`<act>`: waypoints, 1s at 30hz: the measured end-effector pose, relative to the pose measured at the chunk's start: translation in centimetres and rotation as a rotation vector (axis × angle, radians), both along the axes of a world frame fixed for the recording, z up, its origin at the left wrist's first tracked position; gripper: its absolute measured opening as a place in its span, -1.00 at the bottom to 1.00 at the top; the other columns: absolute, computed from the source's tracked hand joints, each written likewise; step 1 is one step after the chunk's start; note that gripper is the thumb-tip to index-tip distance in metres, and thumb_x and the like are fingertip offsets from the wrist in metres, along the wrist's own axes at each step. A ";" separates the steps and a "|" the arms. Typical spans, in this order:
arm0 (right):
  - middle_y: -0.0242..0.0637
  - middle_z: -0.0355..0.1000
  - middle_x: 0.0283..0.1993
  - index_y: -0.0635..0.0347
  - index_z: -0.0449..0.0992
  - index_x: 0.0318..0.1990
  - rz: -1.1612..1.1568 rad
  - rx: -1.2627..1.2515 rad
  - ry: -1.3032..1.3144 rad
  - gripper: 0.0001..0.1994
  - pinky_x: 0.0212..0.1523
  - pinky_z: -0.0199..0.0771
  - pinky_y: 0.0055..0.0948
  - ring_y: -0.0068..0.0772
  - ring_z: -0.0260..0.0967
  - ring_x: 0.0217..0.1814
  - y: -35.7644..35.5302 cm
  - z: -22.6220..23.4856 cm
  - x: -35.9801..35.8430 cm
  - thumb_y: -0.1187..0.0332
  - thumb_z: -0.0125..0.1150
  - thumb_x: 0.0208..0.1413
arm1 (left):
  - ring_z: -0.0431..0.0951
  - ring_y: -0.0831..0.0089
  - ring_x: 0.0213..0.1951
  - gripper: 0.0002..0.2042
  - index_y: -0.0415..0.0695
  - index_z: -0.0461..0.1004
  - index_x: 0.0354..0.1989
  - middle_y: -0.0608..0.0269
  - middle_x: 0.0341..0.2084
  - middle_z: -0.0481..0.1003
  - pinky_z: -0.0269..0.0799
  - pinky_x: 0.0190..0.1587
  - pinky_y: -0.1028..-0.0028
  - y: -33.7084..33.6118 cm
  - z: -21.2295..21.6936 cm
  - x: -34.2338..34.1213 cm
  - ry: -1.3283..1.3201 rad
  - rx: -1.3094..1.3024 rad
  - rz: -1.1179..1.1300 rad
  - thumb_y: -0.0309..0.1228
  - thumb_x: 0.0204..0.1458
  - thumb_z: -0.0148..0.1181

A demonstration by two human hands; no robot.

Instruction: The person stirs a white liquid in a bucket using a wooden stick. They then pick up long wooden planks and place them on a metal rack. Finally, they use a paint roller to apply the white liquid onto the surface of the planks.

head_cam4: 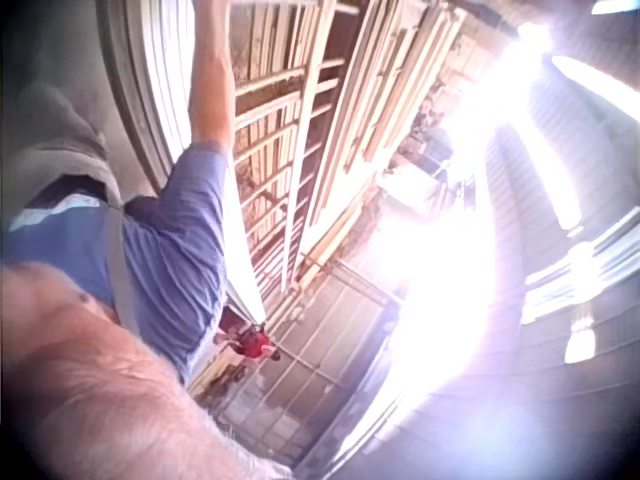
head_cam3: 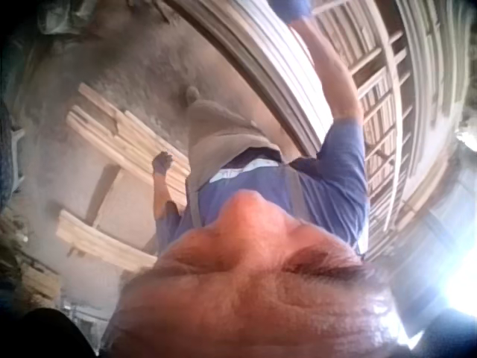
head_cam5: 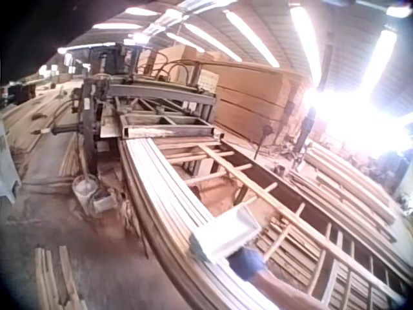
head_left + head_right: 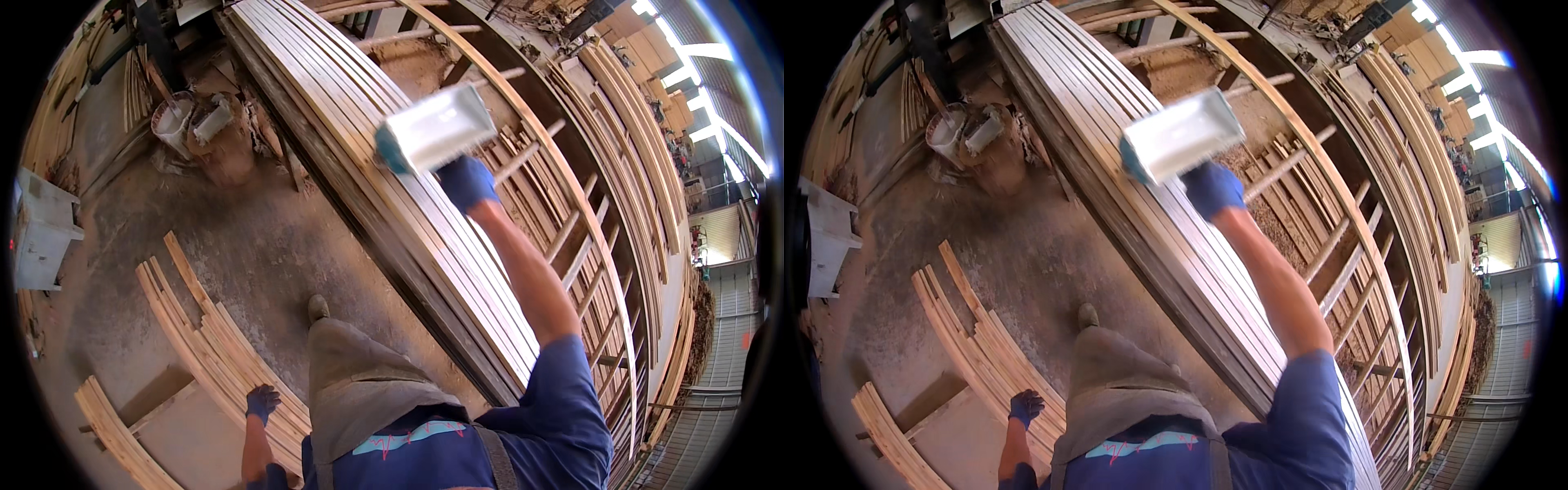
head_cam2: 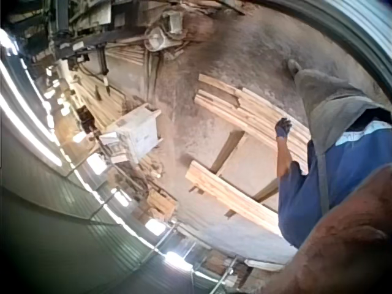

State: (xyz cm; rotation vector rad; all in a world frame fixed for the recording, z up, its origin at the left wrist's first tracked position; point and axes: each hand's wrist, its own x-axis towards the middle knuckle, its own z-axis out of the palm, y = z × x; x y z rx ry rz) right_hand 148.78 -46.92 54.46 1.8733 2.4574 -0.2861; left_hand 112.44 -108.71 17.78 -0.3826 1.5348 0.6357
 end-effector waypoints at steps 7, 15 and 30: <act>0.04 0.55 -0.13 0.10 0.59 -0.11 0.180 0.179 0.102 -0.65 -0.07 0.51 -0.02 0.12 0.52 -0.09 14.9 -2.2 -11.7 0.05 0.10 0.16 | 0.56 0.32 -0.53 -0.77 -0.08 0.51 -0.17 0.13 -0.47 0.57 0.23 -0.62 0.55 5.1 1.1 -9.6 0.023 0.243 0.270 -0.21 0.19 0.04; 0.04 0.56 -0.24 0.26 0.52 -0.05 0.131 -0.133 -0.011 -0.71 -0.15 0.63 -0.10 -0.13 0.56 -0.23 -1.2 1.3 0.6 0.27 -0.04 0.29 | 0.59 0.36 -0.42 -0.69 0.02 0.51 -0.09 0.27 -0.34 0.61 0.41 -0.41 0.38 12.7 4.1 -9.1 0.092 0.154 -0.067 -0.06 0.14 0.09; -0.13 0.59 -0.19 0.08 0.64 -0.16 -0.038 -0.402 -0.011 -0.77 -0.08 0.55 -0.21 -0.05 0.55 -0.12 -23.4 5.5 19.7 0.30 0.28 0.00 | 0.59 0.08 -0.47 -0.81 -0.15 0.52 -0.19 -0.04 -0.41 0.59 0.50 -0.47 0.17 24.3 0.7 -11.4 -0.004 0.060 -0.194 -0.33 0.09 0.22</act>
